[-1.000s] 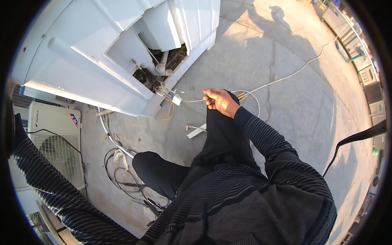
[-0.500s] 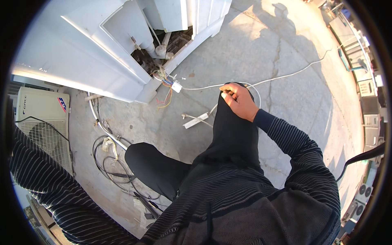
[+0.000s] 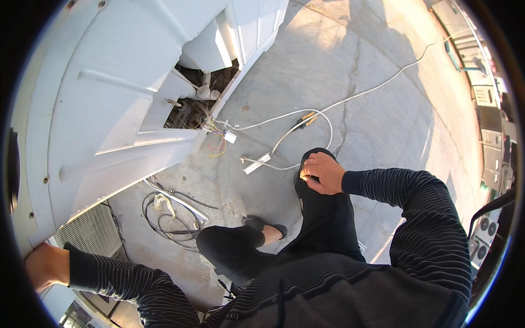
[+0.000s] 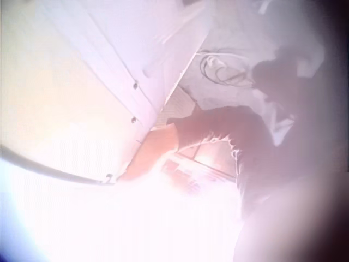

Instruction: The person uses pliers to strip the insulation from a white power cord and then connects the exposed wires to the internal wiring of a white appliance. The person then closes the appliance's back panel.

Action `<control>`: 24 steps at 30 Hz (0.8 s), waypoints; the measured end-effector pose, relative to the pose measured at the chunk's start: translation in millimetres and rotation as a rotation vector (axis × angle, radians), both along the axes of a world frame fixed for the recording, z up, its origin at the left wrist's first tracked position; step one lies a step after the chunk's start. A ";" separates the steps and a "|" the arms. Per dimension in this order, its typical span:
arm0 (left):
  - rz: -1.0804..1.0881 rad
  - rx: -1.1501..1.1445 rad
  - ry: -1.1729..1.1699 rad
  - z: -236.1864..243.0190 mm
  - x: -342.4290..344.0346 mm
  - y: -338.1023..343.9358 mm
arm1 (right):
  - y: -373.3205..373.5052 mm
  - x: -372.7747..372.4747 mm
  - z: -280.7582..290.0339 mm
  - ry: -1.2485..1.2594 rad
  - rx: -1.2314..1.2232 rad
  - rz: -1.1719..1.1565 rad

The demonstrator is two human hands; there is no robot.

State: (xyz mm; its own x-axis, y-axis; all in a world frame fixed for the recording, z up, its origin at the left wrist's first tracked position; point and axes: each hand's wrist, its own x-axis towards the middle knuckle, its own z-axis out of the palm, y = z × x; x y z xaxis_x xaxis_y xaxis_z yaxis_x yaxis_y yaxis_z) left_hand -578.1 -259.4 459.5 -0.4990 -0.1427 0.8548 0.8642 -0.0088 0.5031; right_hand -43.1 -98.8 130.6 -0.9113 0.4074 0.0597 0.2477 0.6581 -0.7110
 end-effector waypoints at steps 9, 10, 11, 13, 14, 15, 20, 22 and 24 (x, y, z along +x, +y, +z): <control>-0.064 -0.174 -0.086 42.9 23.8 4.1 | -38.3 58.2 59.0 -0.245 -0.128 -0.044; 0.028 -0.265 -0.090 54.0 31.1 -2.5 | -45.6 60.8 71.8 -0.199 -0.062 -0.044; 0.080 -0.432 -0.021 67.9 39.5 -5.1 | -52.1 65.6 85.2 -0.230 0.000 -0.005; -0.121 -0.435 -0.166 90.5 66.5 -2.5 | -66.4 64.0 119.5 -0.216 0.004 0.021; -0.127 -0.477 -0.174 90.9 68.1 1.0 | -74.4 66.4 137.2 -0.180 -0.063 -0.050; -0.103 -0.501 -0.206 90.6 67.4 -1.7 | -77.8 61.4 157.9 -0.095 -0.119 -0.123; -0.166 -0.429 -0.293 90.2 65.6 -5.3 | -29.2 27.9 308.9 0.162 -0.327 -0.513; -0.173 -0.410 -0.285 84.9 61.4 -4.3 | 14.1 8.9 380.8 0.471 -0.179 -0.662; -0.182 -0.407 -0.279 86.1 66.5 1.7 | 59.9 -5.4 460.0 0.839 0.121 -0.688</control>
State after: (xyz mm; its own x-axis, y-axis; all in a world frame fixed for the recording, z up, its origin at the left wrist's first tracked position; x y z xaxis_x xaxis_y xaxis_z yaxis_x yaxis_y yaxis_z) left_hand -511.6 -257.7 545.6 -0.7012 0.2835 0.6542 0.6998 0.0977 0.7077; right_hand -48.6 -38.9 590.6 -0.1406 0.7642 0.6295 0.0559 0.6409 -0.7656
